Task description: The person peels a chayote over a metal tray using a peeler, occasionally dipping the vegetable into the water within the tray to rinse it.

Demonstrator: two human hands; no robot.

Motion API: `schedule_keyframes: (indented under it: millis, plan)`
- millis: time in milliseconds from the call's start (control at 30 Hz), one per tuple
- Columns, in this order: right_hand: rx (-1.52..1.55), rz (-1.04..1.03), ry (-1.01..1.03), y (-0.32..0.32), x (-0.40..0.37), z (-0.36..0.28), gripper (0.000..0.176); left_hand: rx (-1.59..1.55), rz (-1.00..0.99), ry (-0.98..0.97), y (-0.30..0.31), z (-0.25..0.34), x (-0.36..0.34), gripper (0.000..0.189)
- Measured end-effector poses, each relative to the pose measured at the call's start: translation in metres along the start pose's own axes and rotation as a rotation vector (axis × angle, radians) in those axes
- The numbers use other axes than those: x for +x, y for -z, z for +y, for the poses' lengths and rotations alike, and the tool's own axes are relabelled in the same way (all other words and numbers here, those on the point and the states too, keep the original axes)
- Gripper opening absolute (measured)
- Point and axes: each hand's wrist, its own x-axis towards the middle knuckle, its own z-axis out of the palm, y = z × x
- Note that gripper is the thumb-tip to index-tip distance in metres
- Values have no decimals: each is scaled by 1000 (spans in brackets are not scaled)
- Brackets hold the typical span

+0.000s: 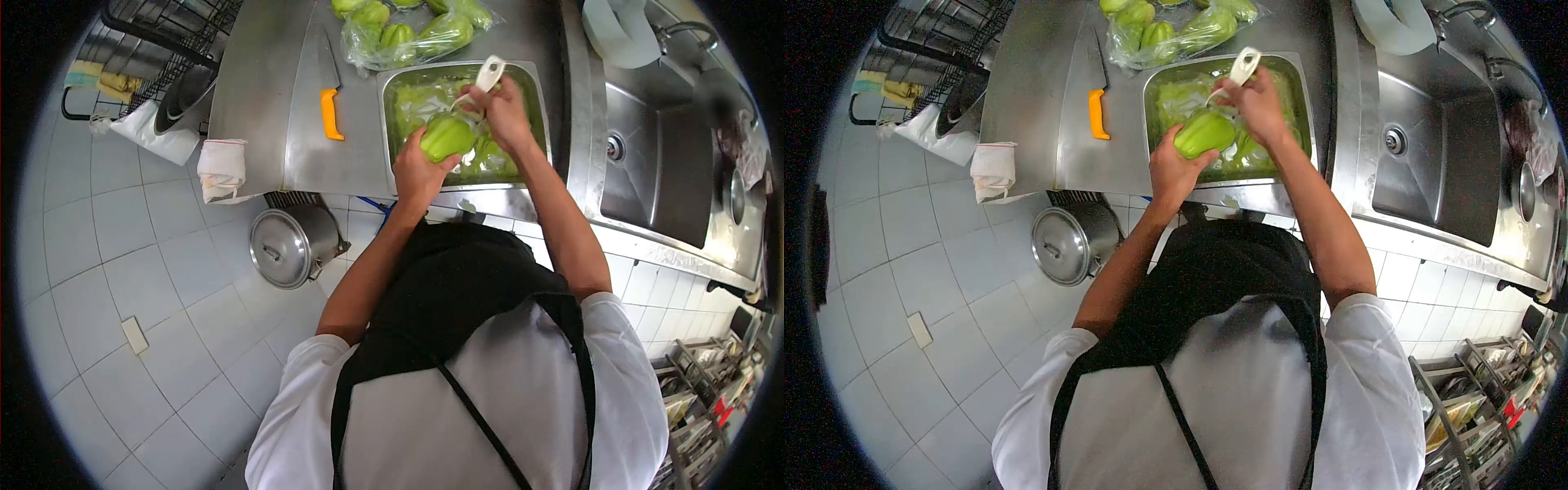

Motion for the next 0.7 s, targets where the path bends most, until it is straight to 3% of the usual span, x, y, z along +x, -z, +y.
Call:
schedule_keyframes:
  millis: [67, 200, 500, 700]
  plan:
    - [32, -35, -107, -3, -4, 15, 36, -25, -1, -9, 1, -1, -1, 74]
    - [65, -37, -137, -3, -7, 24, 36, -7, 9, -58, 2, -10, -5, 75]
    - [-65, 118, -35, 15, 5, 41, 30, -3, 4, -75, 3, -10, 5, 76]
    - [-10, -31, -47, -16, -16, 11, 28, -17, -22, -53, 2, -9, 3, 76]
